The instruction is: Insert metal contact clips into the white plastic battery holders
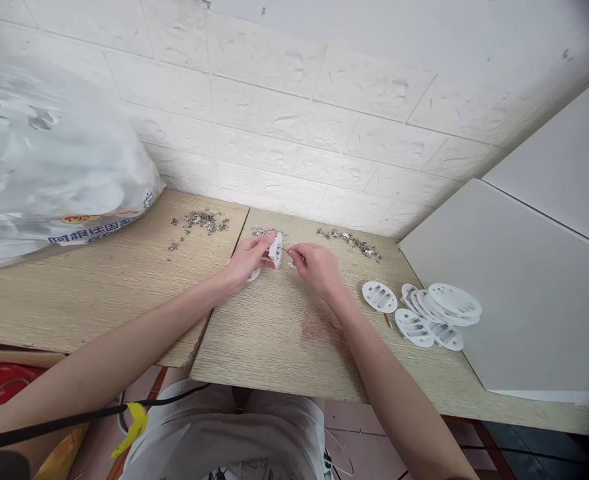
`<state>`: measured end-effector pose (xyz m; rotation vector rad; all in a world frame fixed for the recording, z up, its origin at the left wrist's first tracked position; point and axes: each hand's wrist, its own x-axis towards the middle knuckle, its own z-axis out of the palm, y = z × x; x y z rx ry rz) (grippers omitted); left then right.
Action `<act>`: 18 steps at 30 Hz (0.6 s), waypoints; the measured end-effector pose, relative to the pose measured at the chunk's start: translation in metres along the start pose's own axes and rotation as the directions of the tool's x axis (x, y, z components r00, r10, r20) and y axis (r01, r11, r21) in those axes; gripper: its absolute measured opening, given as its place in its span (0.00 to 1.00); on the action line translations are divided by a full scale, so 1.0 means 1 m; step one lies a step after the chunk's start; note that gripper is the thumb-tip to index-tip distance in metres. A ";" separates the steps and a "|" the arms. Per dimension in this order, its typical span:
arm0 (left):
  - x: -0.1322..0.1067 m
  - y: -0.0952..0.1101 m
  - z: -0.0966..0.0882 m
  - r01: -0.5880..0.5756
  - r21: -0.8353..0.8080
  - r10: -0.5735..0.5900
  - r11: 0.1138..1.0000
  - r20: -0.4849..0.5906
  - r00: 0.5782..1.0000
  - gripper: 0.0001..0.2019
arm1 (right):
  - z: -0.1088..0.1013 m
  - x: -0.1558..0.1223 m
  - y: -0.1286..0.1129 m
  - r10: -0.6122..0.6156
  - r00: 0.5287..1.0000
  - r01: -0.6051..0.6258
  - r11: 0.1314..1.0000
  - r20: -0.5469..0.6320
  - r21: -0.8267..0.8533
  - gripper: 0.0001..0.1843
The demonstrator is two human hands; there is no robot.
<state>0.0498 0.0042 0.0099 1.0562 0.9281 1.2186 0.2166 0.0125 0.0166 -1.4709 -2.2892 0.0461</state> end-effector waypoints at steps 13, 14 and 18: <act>-0.002 -0.004 0.002 -0.095 0.064 0.096 0.993 -0.011 0.995 0.23 | 0.007 -0.003 -0.002 -0.049 0.998 0.047 0.997 -0.036 -0.058 0.17; -0.001 -0.005 0.003 -0.104 0.061 0.105 0.993 -0.016 0.994 0.23 | 0.008 -0.004 -0.002 -0.053 0.998 0.049 0.996 -0.043 -0.071 0.17; -0.001 -0.009 0.004 -0.133 0.057 0.136 0.989 -0.049 0.990 0.23 | 0.009 -0.006 -0.005 -0.069 0.997 0.062 0.989 -0.045 -0.132 0.18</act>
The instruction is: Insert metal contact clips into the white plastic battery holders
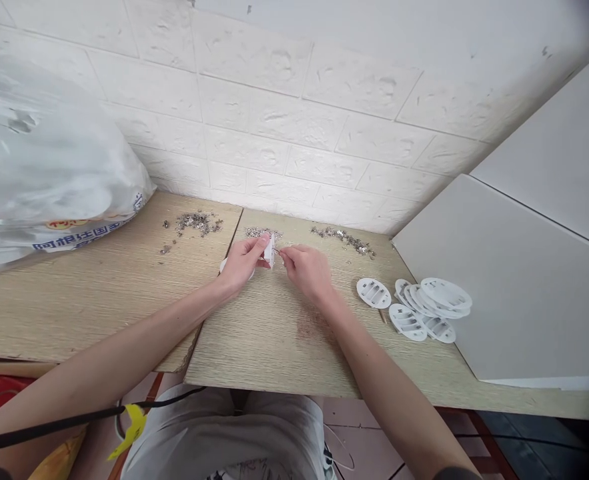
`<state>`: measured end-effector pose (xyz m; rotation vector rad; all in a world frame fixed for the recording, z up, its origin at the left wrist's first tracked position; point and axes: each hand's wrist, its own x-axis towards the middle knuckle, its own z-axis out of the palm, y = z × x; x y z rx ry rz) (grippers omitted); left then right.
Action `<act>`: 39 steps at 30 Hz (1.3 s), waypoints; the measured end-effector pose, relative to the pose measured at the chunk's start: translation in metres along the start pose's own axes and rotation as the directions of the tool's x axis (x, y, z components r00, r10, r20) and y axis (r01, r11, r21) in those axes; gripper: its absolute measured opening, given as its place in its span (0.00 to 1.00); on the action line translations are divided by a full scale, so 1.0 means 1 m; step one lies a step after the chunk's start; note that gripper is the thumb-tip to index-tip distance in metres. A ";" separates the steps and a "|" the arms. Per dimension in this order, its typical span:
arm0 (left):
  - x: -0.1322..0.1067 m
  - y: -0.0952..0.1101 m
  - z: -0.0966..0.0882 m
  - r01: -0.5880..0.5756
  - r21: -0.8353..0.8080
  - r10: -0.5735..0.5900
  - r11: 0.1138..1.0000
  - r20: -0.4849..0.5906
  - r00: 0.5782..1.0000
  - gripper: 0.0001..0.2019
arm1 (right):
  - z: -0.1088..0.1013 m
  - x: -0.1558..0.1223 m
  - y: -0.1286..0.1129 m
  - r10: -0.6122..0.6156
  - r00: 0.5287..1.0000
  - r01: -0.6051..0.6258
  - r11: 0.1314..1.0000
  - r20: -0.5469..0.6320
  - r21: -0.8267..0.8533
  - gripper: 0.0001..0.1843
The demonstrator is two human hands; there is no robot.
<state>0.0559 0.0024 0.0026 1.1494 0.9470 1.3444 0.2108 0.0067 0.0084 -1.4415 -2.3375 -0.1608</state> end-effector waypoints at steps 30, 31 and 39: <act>0.000 0.003 0.008 -0.090 0.164 0.087 0.982 0.027 0.996 0.22 | 0.003 0.008 0.009 0.246 0.965 -0.192 0.900 -0.093 0.391 0.17; -0.001 0.003 0.007 -0.124 0.197 0.119 0.973 0.035 0.992 0.24 | 0.002 0.009 0.011 0.277 0.956 -0.204 0.867 -0.100 0.455 0.16; -0.001 0.001 0.001 -0.250 0.170 0.231 0.953 0.126 0.965 0.31 | -0.001 0.011 0.015 0.216 0.976 -0.141 0.647 -0.004 0.749 0.15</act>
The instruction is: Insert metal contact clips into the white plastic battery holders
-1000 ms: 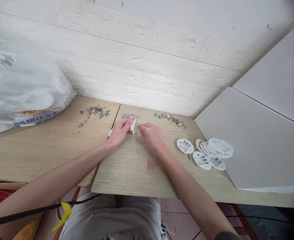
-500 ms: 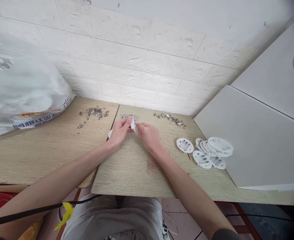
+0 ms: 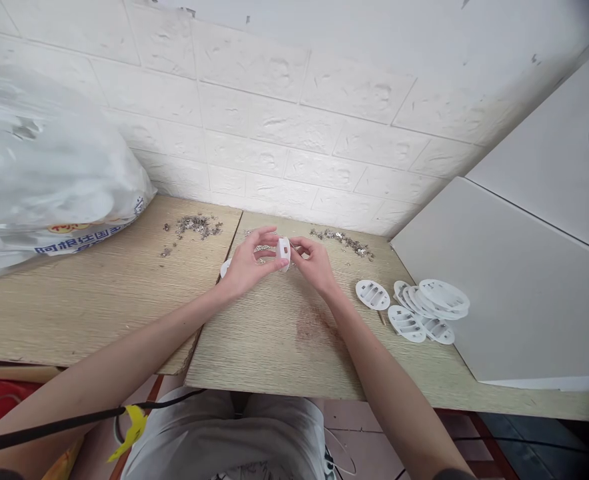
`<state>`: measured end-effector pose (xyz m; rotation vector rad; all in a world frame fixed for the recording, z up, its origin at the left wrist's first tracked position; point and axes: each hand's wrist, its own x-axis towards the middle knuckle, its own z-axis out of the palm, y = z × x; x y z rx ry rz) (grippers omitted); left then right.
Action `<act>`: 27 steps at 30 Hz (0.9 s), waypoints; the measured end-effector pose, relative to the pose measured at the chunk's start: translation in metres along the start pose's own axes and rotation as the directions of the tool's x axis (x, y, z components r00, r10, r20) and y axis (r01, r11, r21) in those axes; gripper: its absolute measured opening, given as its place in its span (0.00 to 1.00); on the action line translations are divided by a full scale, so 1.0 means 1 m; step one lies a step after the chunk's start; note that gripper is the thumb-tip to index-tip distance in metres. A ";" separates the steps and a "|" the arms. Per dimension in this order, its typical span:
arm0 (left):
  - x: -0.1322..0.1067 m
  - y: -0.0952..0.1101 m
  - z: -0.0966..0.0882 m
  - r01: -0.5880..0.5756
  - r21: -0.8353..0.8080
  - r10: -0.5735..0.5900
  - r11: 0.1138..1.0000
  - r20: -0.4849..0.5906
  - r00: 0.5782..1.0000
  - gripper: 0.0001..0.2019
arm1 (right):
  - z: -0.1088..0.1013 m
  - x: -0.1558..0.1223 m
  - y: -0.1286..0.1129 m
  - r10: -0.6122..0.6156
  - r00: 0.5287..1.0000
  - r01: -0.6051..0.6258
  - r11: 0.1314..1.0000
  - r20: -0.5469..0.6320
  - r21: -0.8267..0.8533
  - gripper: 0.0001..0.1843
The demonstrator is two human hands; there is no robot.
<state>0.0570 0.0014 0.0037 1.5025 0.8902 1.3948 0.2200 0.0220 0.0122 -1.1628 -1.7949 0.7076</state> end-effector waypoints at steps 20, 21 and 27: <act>0.000 -0.002 -0.007 -0.368 0.329 0.367 0.870 0.067 0.928 0.06 | 0.004 -0.001 0.001 -0.131 0.990 0.117 0.971 0.053 0.207 0.12; 0.000 -0.002 -0.007 -0.379 0.332 0.379 0.863 0.070 0.923 0.06 | 0.004 -0.001 0.001 -0.129 0.990 0.116 0.972 0.053 0.203 0.12; -0.001 0.000 -0.008 -0.491 0.429 0.497 0.758 0.108 0.861 0.04 | 0.003 -0.003 -0.004 -0.125 0.991 0.116 0.982 0.055 0.151 0.11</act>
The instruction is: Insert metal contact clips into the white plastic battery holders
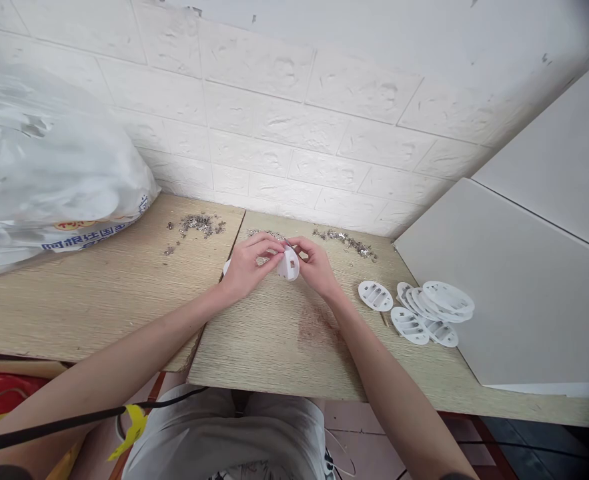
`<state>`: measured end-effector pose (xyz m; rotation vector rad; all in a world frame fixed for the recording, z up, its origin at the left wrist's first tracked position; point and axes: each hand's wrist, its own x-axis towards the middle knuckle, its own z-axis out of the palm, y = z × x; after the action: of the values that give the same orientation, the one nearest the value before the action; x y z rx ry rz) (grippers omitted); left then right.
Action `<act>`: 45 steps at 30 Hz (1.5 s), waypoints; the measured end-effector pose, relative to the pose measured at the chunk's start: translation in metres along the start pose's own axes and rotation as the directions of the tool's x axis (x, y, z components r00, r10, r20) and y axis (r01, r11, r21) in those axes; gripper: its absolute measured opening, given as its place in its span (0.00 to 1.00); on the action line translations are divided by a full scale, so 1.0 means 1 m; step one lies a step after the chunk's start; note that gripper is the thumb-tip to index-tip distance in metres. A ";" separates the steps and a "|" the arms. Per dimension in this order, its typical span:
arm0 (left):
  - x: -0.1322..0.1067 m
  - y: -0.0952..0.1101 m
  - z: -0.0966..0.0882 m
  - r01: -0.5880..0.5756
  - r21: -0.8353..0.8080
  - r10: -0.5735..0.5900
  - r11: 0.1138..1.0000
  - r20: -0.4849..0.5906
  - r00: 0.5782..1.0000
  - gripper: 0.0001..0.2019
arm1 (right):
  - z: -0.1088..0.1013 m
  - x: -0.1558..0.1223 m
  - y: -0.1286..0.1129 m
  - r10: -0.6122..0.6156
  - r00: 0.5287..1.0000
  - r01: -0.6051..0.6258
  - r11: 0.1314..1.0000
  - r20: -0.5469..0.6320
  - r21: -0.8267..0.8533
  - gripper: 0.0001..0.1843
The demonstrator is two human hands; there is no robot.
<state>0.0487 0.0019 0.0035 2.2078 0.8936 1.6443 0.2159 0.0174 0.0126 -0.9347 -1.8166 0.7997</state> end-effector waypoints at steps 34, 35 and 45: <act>0.003 -0.007 -0.007 0.261 0.112 -0.272 0.959 0.095 0.958 0.06 | 0.002 -0.002 -0.001 0.098 0.995 -0.100 0.994 0.032 0.043 0.16; 0.003 -0.008 -0.008 0.230 0.143 -0.245 0.963 0.105 0.964 0.06 | 0.002 -0.002 -0.001 0.096 0.995 -0.097 0.995 0.034 0.039 0.15; 0.013 0.003 -0.018 0.119 0.150 -0.164 0.981 0.335 0.928 0.05 | -0.002 0.001 -0.003 0.114 0.993 -0.115 0.992 0.024 0.057 0.14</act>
<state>0.0350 0.0045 0.0209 2.3516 1.0509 1.1131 0.2168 0.0167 0.0160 -1.0032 -1.7605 0.9317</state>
